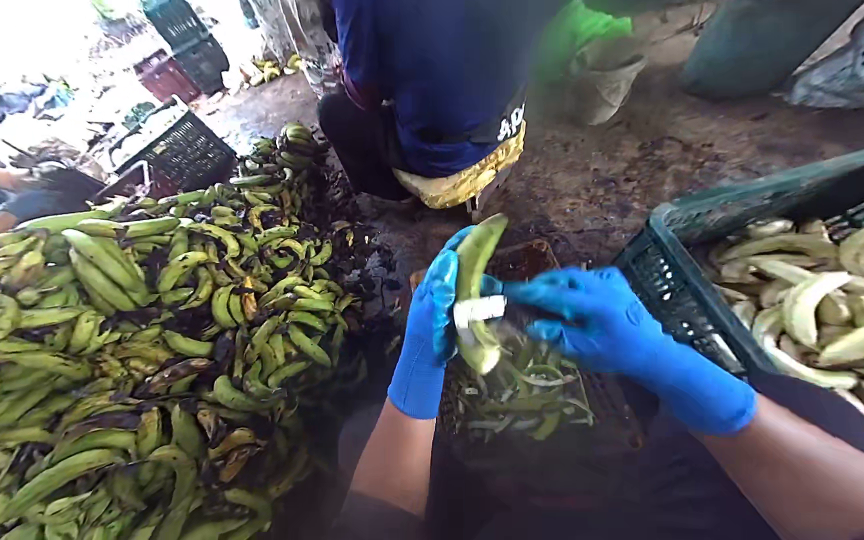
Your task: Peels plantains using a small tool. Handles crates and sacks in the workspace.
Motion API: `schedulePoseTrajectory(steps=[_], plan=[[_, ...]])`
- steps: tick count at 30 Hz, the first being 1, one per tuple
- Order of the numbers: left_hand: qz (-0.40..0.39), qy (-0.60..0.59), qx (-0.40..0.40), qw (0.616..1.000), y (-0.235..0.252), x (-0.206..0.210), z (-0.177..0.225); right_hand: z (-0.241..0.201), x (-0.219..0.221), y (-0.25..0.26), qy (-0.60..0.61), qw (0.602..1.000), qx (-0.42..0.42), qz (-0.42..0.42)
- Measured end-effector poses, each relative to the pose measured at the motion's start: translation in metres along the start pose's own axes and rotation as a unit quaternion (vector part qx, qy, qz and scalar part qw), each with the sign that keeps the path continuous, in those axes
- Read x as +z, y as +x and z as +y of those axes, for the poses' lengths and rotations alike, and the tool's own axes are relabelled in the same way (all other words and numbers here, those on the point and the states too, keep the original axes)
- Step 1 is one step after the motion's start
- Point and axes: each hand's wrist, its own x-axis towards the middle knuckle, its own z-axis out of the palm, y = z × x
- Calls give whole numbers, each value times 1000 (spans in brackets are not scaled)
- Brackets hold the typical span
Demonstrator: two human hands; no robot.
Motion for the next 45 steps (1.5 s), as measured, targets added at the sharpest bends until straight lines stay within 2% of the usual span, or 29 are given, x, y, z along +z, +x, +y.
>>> schedulePoseTrajectory(steps=[1, 3, 5, 7, 9, 11, 12, 13, 15, 17, 18, 19, 21, 22, 24, 25, 26, 27, 29, 31, 32, 34, 36, 38, 39, 40, 41, 43, 45], plan=[[-13, -44, -21, 999, -4, 3, -9, 8, 1, 6, -61, 997, 4, 52], [-35, -116, -54, 991, -6, 8, -18, 32, -3, 25, -174, 970, 72, 154], [-15, -163, -64, 984, -4, 7, -18, 48, -11, 39, -193, 949, 153, 197], [19, -154, -21, 988, 3, -3, -14, 32, -12, 35, -125, 970, 151, 140], [86, -48, 72, 993, 8, -11, -11, 5, 2, 17, -24, 995, 85, 56], [131, 10, 144, 981, 11, -12, -7, -15, 15, 2, 60, 997, 52, -16], [123, 8, 157, 980, 10, -10, -7, -17, 18, 1, 70, 996, 51, -22], [92, -9, 143, 985, 5, -7, -9, -12, 19, 5, 49, 998, 46, -1], [9, -25, 36, 999, 0, -3, -17, 9, 14, 22, -45, 995, 45, 78], [-67, -19, -96, 993, 2, 0, -21, 35, 6, 36, -135, 976, 87, 150], [-70, -16, -123, 990, 2, 1, -24, 41, 4, 38, -153, 967, 122, 160], [-50, -19, -109, 993, 3, 0, -25, 40, 2, 38, -153, 965, 143, 155], [52, -77, 8, 996, 9, 1, -24, 18, 6, 29, -130, 975, 128, 125], [120, -117, 100, 981, 13, 4, -23, 2, 12, 18, -112, 983, 97, 108], [185, -161, 268, 931, 22, 10, -15, -20, 22, 0, -91, 991, 26, 89], [197, -154, 305, 919, 21, 13, -10, -22, 24, -2, -86, 992, 2, 93], [181, -147, 301, 925, 16, 17, -8, -19, 22, 0, -88, 991, -12, 96], [141, -132, 257, 947, 9, 21, -8, -11, 18, 7, -90, 991, -18, 101], [57, 10, 105, 993, -5, 17, -8, 13, 8, 28, -95, 990, -12, 103], [-44, 157, -51, 985, -8, 11, -1, 34, -1, 42, -99, 989, 19, 104], [-61, 195, -82, 975, -7, 10, -1, 39, -1, 42, -101, 989, 46, 100], [-21, 129, -59, 990, -1, 3, -8, 34, 3, 36, -100, 986, 89, 96], [49, -44, 34, 997, 8, -4, -14, 12, 15, 19, -107, 986, 64, 108], [118, -231, 137, 956, 15, 9, -2, -10, 26, 2, -117, 985, -8, 131], [151, -266, 169, 937, 14, 17, 5, -15, 29, -2, -118, 983, -35, 138], [167, -268, 181, 931, 11, 22, 10, -16, 29, 0, -112, 983, -47, 138], [146, -252, 179, 940, 9, 24, 9, -14, 26, 5, -101, 985, -48, 132], [50, -156, 156, 974, 3, 19, 1, -6, 21, 14, -75, 989, -24, 123], [18, -62, 130, 989, -1, 13, -1, 0, 20, 11, -79, 988, -16, 129]])
